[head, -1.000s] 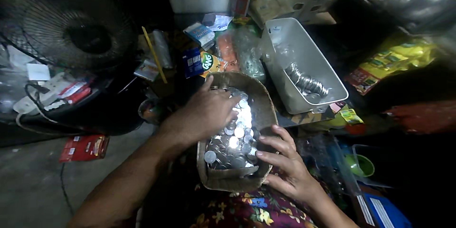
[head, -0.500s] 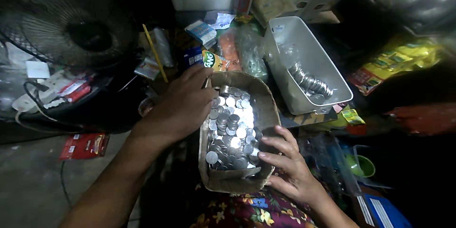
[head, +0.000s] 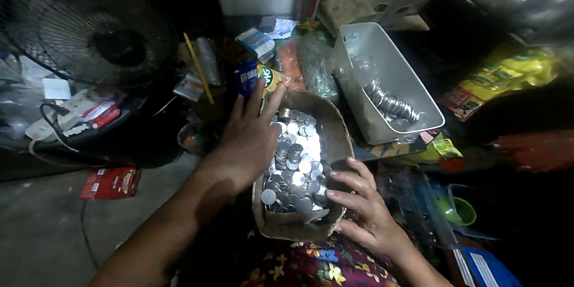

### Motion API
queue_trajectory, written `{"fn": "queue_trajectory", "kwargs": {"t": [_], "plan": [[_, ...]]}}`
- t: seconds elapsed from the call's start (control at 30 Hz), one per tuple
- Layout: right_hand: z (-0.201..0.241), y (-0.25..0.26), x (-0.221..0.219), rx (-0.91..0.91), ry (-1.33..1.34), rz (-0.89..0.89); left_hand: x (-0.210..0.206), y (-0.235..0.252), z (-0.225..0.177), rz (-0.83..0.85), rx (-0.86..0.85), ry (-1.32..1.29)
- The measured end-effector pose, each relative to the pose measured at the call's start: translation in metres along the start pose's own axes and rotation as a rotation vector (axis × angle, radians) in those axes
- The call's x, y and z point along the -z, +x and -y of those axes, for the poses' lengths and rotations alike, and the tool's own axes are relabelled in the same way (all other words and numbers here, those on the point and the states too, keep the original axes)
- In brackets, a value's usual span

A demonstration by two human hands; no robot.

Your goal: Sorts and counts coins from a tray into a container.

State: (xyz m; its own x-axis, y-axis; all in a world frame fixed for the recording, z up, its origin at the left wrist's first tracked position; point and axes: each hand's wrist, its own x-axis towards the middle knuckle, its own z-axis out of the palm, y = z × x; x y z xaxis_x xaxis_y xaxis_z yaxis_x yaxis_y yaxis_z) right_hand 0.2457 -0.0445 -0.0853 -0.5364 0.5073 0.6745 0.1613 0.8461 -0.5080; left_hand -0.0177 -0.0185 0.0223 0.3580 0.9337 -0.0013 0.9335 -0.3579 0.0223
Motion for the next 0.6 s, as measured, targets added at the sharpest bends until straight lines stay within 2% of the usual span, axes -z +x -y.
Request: {"fn": "queue_trajectory", "kwargs": {"t": [0.1, 0.17, 0.37, 0.6], "plan": [[0.001, 0.000, 0.000, 0.002, 0.001, 0.003, -0.012, -0.001, 0.008, -0.060, -0.229, -0.221], [0.001, 0.000, 0.001, -0.002, 0.005, 0.001, -0.013, -0.002, 0.013, -0.091, -0.253, -0.331], [0.001, -0.001, 0.001, -0.003, -0.013, 0.003, 0.005, 0.000, 0.019, -0.230, -0.065, -0.200], [0.000, 0.000, 0.000, 0.007, 0.000, 0.000, 0.002, 0.012, 0.002, -0.047, 0.019, 0.060]]}}
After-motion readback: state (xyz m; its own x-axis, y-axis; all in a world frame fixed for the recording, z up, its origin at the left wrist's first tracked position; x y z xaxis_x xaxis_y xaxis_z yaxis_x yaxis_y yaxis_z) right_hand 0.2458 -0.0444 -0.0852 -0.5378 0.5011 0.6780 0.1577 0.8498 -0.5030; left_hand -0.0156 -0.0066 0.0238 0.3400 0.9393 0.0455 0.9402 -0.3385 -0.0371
